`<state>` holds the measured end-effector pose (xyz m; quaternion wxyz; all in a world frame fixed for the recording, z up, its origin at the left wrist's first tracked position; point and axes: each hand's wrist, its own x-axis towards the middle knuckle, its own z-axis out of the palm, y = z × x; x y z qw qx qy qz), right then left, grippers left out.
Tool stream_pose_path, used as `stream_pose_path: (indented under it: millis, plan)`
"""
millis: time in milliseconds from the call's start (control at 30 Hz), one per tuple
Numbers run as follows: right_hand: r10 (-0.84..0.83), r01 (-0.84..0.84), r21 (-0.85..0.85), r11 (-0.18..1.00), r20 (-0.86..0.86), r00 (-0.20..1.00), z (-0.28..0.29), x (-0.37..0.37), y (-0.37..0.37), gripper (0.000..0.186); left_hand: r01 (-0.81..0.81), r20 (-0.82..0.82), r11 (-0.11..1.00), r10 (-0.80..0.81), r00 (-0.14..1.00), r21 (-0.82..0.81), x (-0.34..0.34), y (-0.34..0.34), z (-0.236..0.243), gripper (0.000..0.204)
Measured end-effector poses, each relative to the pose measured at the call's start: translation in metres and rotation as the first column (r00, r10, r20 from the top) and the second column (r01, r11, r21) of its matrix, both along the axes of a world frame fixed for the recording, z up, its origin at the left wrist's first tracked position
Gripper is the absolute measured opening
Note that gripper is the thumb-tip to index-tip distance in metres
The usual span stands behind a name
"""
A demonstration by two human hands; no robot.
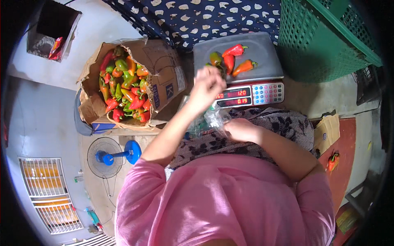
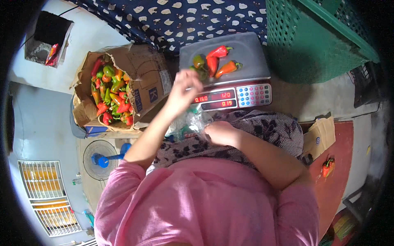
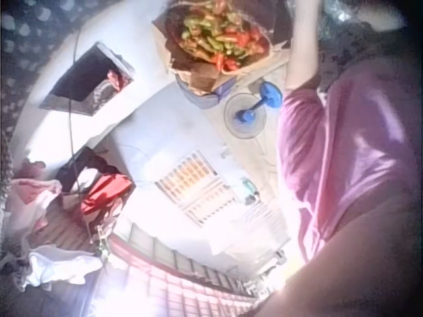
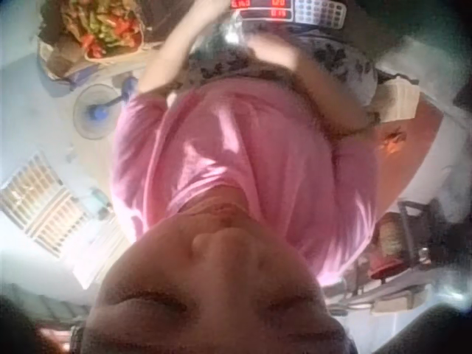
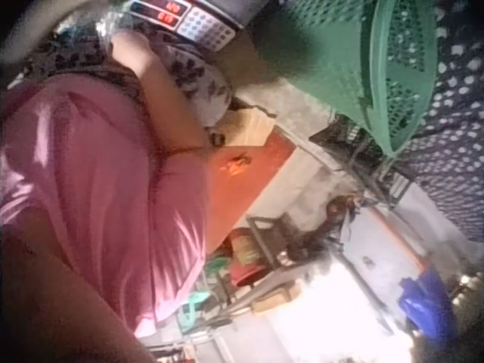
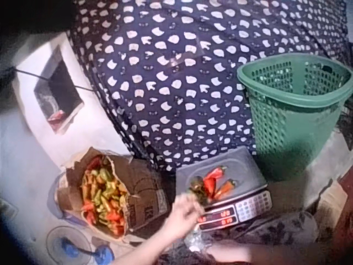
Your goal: The person takes peppers from a cardboard box, weighs them on a digital scale, and puts them into a plastic bag, which they then tie closed.
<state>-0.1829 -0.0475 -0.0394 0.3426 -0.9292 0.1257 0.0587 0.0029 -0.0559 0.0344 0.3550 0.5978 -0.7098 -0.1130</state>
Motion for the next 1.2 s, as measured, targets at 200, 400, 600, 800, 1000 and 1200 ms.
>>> stream_pose_path:
  millis: [200,400,600,800,1000,1200]
  plan:
    - [-0.084,0.097,-0.076,0.992,0.157,0.984,0.012,-0.001,0.011,0.028,0.049,-0.012,0.941,-0.048,0.999,0.336,0.001,0.103,-0.036,0.012]
    - [-0.177,0.211,-0.093,0.973,0.289,0.941,0.031,-0.006,0.019,0.04,-0.195,0.218,0.873,0.105,0.97,0.448,-0.004,0.122,-0.041,0.018]
    - [-0.161,0.229,-0.2,0.953,0.306,0.938,0.018,-0.006,0.017,0.04,-0.265,0.46,0.897,0.081,0.884,0.352,0.005,0.119,-0.056,0.054]
    - [-0.122,0.154,-0.243,0.958,0.143,0.982,0.024,-0.014,0.002,0.034,-0.227,0.411,0.88,0.04,0.911,0.417,0.006,0.106,-0.052,0.048]
    - [-0.522,0.671,-0.056,0.74,0.581,0.624,0.075,-0.055,-0.066,0.038,-0.032,-0.342,0.971,0.114,0.933,0.236,0.047,0.018,-0.031,0.027]
    - [-0.623,0.883,0.162,0.441,0.764,0.17,0.086,-0.087,-0.107,0.032,-0.299,0.553,0.866,0.031,0.832,0.401,0.025,-0.071,0.006,0.078]
